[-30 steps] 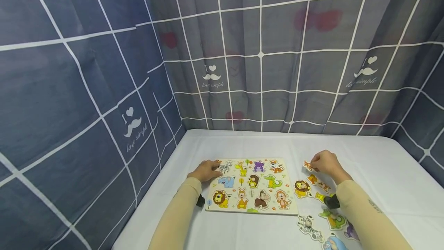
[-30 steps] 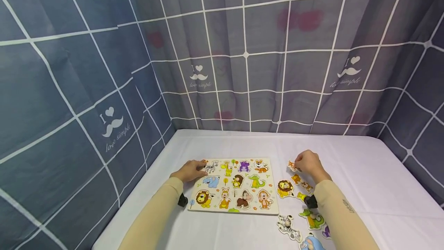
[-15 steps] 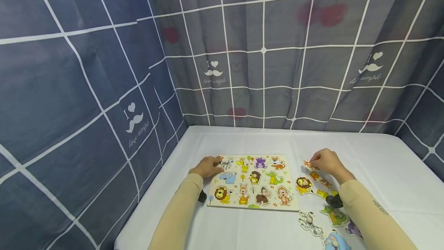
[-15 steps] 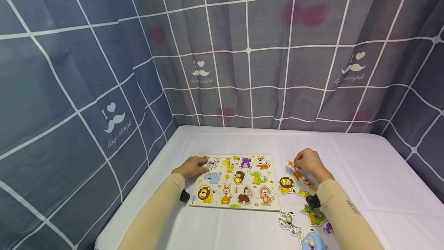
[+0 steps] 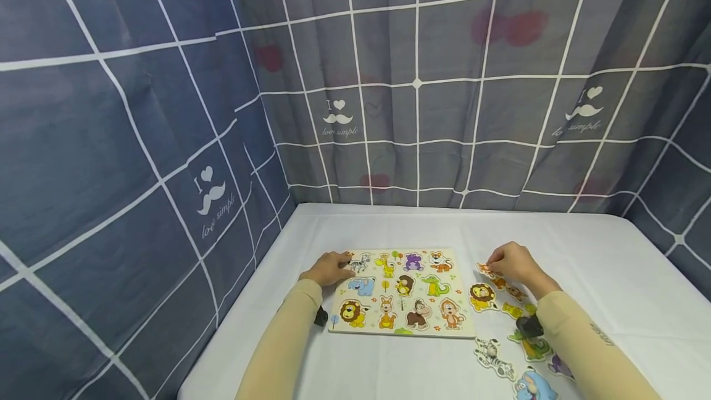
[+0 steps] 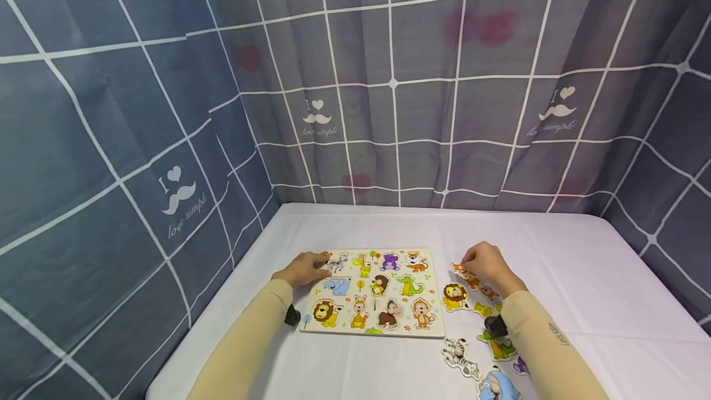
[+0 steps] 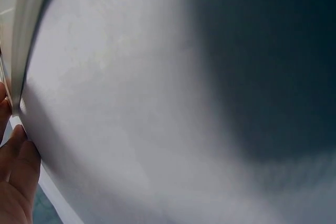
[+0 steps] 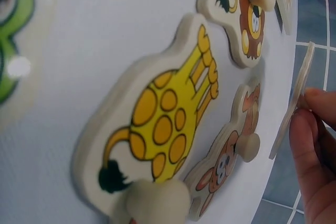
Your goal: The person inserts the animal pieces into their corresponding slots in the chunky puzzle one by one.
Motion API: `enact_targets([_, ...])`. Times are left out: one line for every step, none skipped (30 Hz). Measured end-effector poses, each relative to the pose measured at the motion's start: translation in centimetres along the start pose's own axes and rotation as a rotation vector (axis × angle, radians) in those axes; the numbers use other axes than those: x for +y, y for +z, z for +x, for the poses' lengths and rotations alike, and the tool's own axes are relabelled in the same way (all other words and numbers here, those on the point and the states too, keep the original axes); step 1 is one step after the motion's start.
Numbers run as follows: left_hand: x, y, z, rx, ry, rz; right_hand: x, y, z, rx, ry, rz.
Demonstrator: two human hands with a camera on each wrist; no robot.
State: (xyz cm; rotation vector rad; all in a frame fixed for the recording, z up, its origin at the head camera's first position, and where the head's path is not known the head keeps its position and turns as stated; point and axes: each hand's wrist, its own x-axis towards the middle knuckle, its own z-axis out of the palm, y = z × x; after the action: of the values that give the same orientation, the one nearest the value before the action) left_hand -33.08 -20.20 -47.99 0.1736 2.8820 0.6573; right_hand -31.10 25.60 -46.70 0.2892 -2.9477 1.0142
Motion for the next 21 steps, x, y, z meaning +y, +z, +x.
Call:
enact_targets([-0.05, 0.04, 0.03, 0.0, 0.001, 0.001, -0.02, 0.06, 0.01, -0.002, -0.004, -0.002])
enact_targets([-0.07, 0.07, 0.04, -0.001, -0.002, 0.0, -0.07, 0.11, 0.0, -0.004, -0.01, -0.004])
enact_targets([-0.09, 0.1, 0.05, -0.002, -0.004, -0.001, -0.09, 0.14, 0.02, -0.001, -0.012, -0.008])
enact_targets([-0.1, 0.11, 0.07, -0.003, -0.001, -0.001, -0.12, 0.16, 0.02, -0.001, -0.016, -0.013])
enact_targets([-0.11, 0.11, 0.06, -0.002, -0.001, -0.003, -0.18, 0.18, 0.03, 0.001, -0.018, -0.016])
enact_targets([-0.09, 0.1, 0.07, -0.003, 0.001, -0.002, -0.21, 0.18, 0.04, 0.003, -0.028, -0.021])
enact_targets([-0.08, 0.08, 0.05, -0.004, 0.0, -0.004, -0.27, 0.17, 0.04, 0.004, -0.033, -0.023])
enact_targets([-0.05, 0.05, 0.03, -0.004, -0.001, -0.006, -0.3, 0.16, 0.07, 0.004, -0.039, -0.025])
enact_targets([-0.02, 0.02, 0.01, -0.004, -0.003, -0.008, -0.32, 0.16, 0.1, 0.004, -0.037, -0.024])
enact_targets([0.01, -0.01, -0.02, -0.005, -0.006, -0.01, -0.36, 0.16, 0.11, 0.002, -0.036, -0.022])
enact_targets([0.04, -0.04, -0.04, -0.005, -0.009, -0.012, -0.4, 0.17, 0.11, 0.0, -0.035, -0.019])
enact_targets([0.07, -0.06, -0.05, -0.004, -0.009, -0.012, -0.4, 0.18, 0.12, -0.003, -0.036, -0.017])
enact_targets([0.09, -0.07, -0.06, -0.005, -0.011, -0.013, -0.42, 0.19, 0.11, -0.006, -0.033, -0.013])
enact_targets([0.1, -0.08, -0.05, -0.002, -0.008, -0.009, -0.43, 0.2, 0.11, -0.008, -0.029, -0.008])
enact_targets([0.11, -0.09, -0.06, -0.002, -0.006, -0.004, -0.43, 0.22, 0.09, -0.01, -0.023, -0.003])
enact_targets([0.1, -0.09, -0.06, -0.001, -0.005, 0.0, -0.42, 0.25, 0.06, -0.014, -0.02, 0.001])
enact_targets([0.1, -0.09, -0.04, -0.001, -0.002, 0.004, -0.41, 0.27, 0.03, -0.017, -0.014, 0.006])
enact_targets([0.1, -0.09, -0.02, -0.001, -0.001, 0.007, -0.41, 0.28, -0.01, -0.019, -0.006, 0.01])
enact_targets([0.09, -0.09, -0.01, -0.003, -0.002, 0.009, -0.39, 0.3, -0.04, -0.023, -0.003, 0.012])
enact_targets([0.07, -0.08, 0.02, -0.003, 0.002, 0.011, -0.36, 0.31, -0.08, -0.027, 0.002, 0.015])
enact_targets([0.06, -0.05, 0.04, -0.005, 0.0, 0.009, -0.34, 0.32, -0.11, -0.029, 0.006, 0.017])
